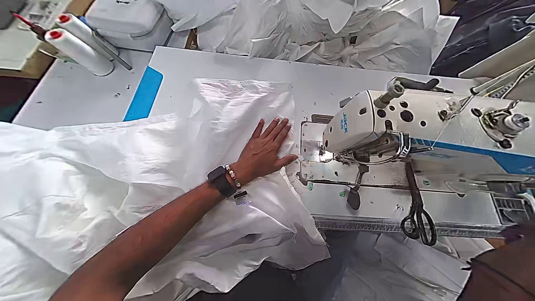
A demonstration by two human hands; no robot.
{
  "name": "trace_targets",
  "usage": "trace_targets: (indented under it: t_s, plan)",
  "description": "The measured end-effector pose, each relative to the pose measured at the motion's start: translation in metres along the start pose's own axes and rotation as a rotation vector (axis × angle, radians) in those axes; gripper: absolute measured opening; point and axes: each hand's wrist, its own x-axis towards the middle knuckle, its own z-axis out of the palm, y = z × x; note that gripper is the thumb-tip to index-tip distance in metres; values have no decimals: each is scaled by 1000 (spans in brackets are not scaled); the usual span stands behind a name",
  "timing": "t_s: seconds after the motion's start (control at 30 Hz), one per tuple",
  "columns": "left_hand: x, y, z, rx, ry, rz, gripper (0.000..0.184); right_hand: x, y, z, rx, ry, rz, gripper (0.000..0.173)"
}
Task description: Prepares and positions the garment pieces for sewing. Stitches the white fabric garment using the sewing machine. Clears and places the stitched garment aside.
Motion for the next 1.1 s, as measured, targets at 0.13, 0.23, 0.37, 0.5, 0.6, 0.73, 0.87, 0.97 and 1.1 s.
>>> trace_targets:
  t_s: [0.13,0.23,0.37,0.5,0.6,0.73,0.87,0.97,1.1]
  plan:
    - [-34,5,-5,-121,38,177,41,-141,-94,115,-18,-512,-236,25]
    - [-40,9,-5,-141,74,261,32,-182,-109,198,-215,-600,-454,27]
    - [-39,8,-5,-175,109,258,32,-174,-108,251,-366,-622,-600,25]
    - [-40,7,-4,-200,129,251,33,-172,-109,256,-351,-603,-648,22]
    - [-39,8,-5,-217,122,258,33,-168,-107,256,-288,-612,-628,22]
    - [-39,10,-9,-228,100,275,32,-167,-110,257,-342,-657,-620,24]
    - [-56,16,-6,-391,95,326,31,-172,-120,262,-531,-585,-533,22]
    - [-60,14,-8,-474,77,197,30,-172,-114,262,-385,-590,-539,26]
    - [-53,9,-10,-619,125,58,26,-178,-109,255,-308,-697,-712,37]
